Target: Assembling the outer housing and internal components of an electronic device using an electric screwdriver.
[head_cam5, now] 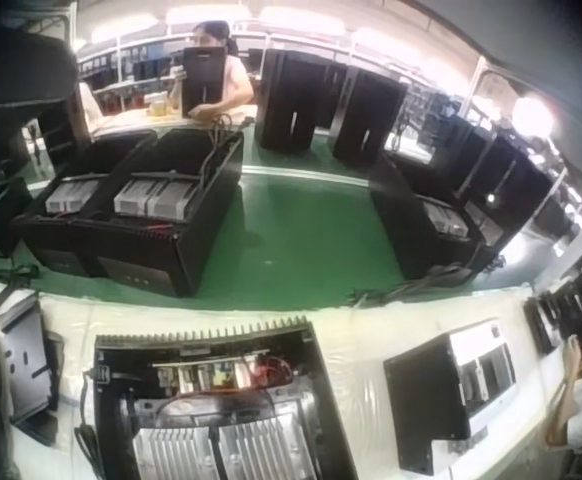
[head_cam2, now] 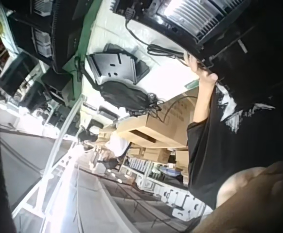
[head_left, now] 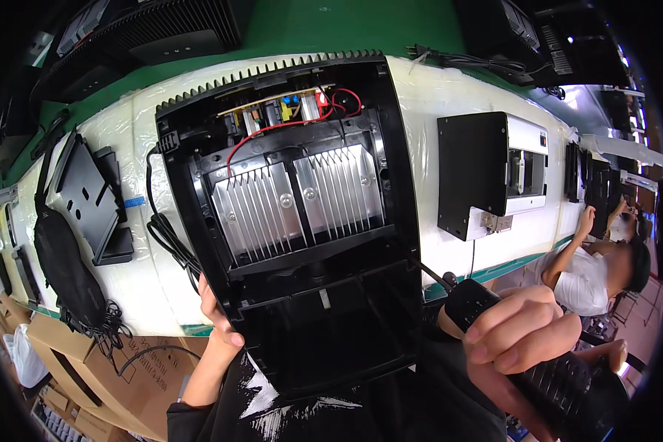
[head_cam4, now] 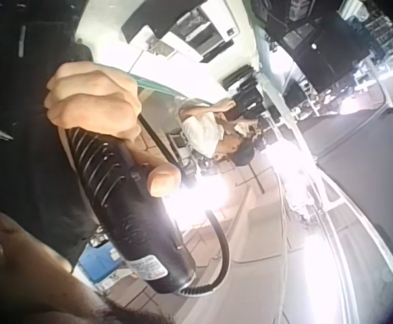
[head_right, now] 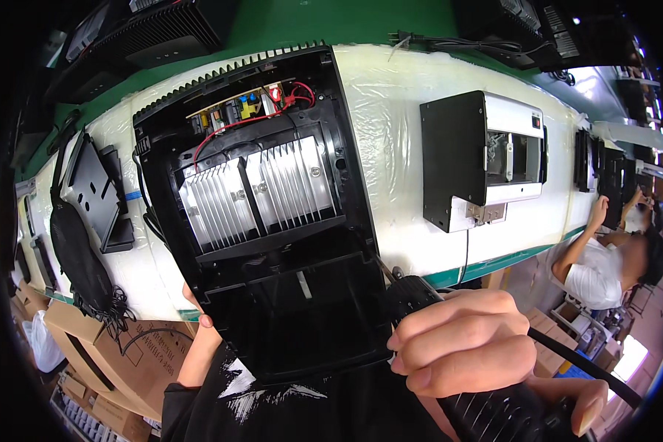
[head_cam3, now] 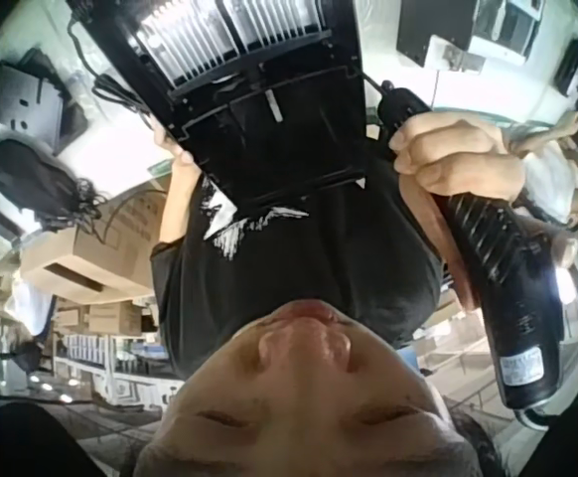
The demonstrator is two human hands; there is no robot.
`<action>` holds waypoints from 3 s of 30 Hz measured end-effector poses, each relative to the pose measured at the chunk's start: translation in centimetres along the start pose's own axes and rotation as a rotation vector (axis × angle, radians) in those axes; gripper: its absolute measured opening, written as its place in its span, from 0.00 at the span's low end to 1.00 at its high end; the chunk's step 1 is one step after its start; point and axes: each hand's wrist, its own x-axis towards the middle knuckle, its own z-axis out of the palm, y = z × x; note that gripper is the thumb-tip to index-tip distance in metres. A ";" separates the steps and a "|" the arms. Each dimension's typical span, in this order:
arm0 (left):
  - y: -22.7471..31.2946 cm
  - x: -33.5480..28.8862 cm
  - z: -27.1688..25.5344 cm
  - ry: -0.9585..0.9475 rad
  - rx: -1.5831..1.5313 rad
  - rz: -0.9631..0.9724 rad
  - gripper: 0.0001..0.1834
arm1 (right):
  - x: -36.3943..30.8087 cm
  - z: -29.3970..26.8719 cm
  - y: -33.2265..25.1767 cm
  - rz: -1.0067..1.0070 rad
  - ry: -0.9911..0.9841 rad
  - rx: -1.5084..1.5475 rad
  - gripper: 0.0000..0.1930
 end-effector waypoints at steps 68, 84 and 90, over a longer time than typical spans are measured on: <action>19.1 11.1 1.0 -0.009 -0.355 -0.634 0.48 | -8.0 -8.1 -5.0 -0.690 0.557 -0.249 0.33; 18.0 15.4 2.8 0.061 -0.400 -0.601 0.50 | -8.7 -9.2 0.1 -0.507 0.880 -0.263 0.39; 18.3 16.0 2.6 0.048 -0.479 -0.616 0.51 | -4.4 -11.5 0.6 -0.298 0.666 -0.079 0.36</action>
